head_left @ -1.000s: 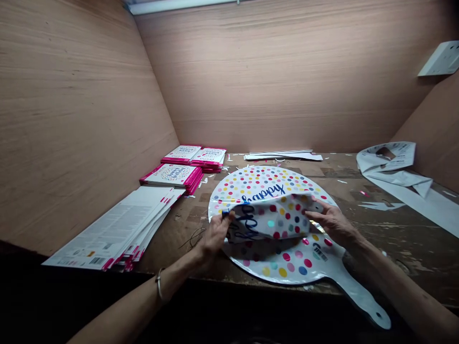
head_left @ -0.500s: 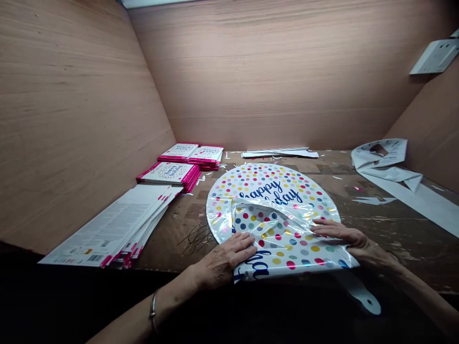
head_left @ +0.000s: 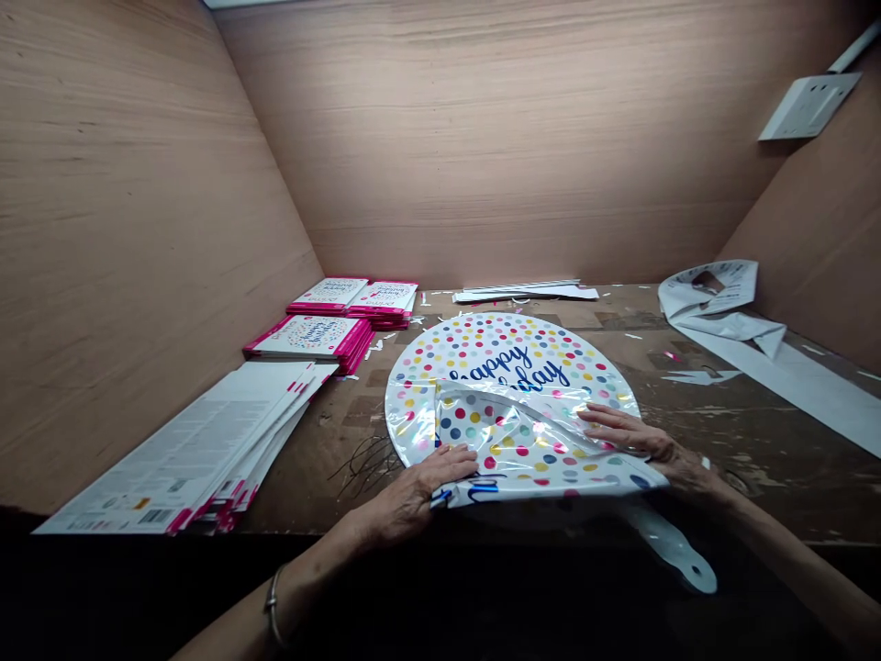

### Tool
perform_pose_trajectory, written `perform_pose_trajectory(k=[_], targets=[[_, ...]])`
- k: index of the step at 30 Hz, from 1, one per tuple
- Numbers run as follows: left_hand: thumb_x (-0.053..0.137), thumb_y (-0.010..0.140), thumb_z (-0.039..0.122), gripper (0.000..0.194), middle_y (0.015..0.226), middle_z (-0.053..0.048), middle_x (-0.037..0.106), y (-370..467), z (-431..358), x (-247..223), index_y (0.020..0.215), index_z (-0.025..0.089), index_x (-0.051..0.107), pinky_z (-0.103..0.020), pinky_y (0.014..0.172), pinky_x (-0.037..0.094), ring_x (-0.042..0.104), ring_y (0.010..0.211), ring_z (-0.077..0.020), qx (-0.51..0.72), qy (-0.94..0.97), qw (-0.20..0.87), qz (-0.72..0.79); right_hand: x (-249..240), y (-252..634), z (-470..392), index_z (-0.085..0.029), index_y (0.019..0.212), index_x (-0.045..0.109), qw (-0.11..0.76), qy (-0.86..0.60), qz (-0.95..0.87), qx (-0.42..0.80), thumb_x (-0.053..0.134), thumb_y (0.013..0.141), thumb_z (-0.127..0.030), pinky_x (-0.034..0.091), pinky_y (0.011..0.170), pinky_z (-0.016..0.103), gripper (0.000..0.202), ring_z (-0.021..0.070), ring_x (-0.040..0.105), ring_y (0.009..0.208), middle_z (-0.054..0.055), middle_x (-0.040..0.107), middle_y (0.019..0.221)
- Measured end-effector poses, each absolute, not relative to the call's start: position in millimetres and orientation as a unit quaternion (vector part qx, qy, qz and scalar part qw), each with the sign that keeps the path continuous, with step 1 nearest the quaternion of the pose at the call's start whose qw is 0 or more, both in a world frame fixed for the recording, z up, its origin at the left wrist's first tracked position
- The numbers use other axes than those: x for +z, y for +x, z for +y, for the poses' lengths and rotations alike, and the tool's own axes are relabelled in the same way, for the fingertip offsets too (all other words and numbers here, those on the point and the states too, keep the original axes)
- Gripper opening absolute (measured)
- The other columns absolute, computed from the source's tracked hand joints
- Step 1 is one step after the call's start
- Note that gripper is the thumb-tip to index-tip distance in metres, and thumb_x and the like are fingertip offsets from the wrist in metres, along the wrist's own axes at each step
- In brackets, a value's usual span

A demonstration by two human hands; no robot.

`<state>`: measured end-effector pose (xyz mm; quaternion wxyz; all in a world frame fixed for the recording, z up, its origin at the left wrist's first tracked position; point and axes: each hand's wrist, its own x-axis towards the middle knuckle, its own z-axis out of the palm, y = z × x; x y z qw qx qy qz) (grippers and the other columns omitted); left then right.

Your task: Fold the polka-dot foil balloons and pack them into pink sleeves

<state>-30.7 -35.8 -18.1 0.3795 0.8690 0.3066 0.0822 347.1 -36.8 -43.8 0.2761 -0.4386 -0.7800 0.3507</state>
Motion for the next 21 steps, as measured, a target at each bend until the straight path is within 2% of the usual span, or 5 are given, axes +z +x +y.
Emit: perform_pose_trajectory(k=[3,8,14,18,21], targets=[[0.028,0.09,0.052,0.051,0.128,-0.006,0.051,-31,-34,-9,0.121,0.021,0.055,-0.034,0.106,0.027,0.043,0.121,-0.0235,0.115,0.805,0.456,0.362,-43,332,-32,-0.023,0.098,0.07,0.312,-0.448,-0.727,0.417,0.059,0.07,-0.057,0.031,0.101,0.045,0.045,0.0306,0.042,0.121,0.01,0.062,0.114],[0.054,0.08,0.05,0.038,0.094,-0.006,0.067,-19,-10,-7,0.092,0.016,0.066,-0.027,0.082,0.047,0.059,0.095,-0.023,0.217,0.607,0.541,0.541,-53,308,-20,-0.016,0.08,0.07,0.334,-0.585,-0.579,0.46,0.06,0.063,-0.056,0.05,0.069,0.038,0.044,0.027,0.062,0.077,0.006,0.069,0.076],[0.047,0.084,0.049,0.04,0.06,-0.006,0.061,3,42,-18,0.095,0.012,0.057,-0.036,0.051,0.05,0.06,0.054,-0.0224,0.207,0.437,0.537,0.691,-54,282,1,-0.017,0.086,0.066,0.195,-0.736,-0.612,0.216,0.043,0.081,-0.045,0.044,0.067,0.035,0.037,0.0276,0.061,0.083,0.011,0.068,0.088],[0.054,0.08,0.047,0.039,0.067,-0.01,0.063,10,53,-18,0.101,0.013,0.054,-0.038,0.051,0.049,0.062,0.061,-0.0267,0.203,0.408,0.501,0.736,-38,275,4,-0.016,0.086,0.065,0.085,-0.757,-0.636,0.126,0.042,0.082,-0.046,0.043,0.069,0.041,0.037,0.0323,0.06,0.083,0.015,0.066,0.084],[0.06,0.075,0.047,0.04,0.076,-0.013,0.065,12,53,-16,0.099,0.015,0.056,-0.038,0.055,0.049,0.062,0.075,-0.0324,0.211,0.406,0.465,0.757,-20,262,-3,-0.014,0.111,0.059,0.094,-0.723,-0.684,-0.023,0.038,0.087,-0.041,0.033,0.089,0.051,0.042,0.0352,0.053,0.103,0.02,0.061,0.107]])
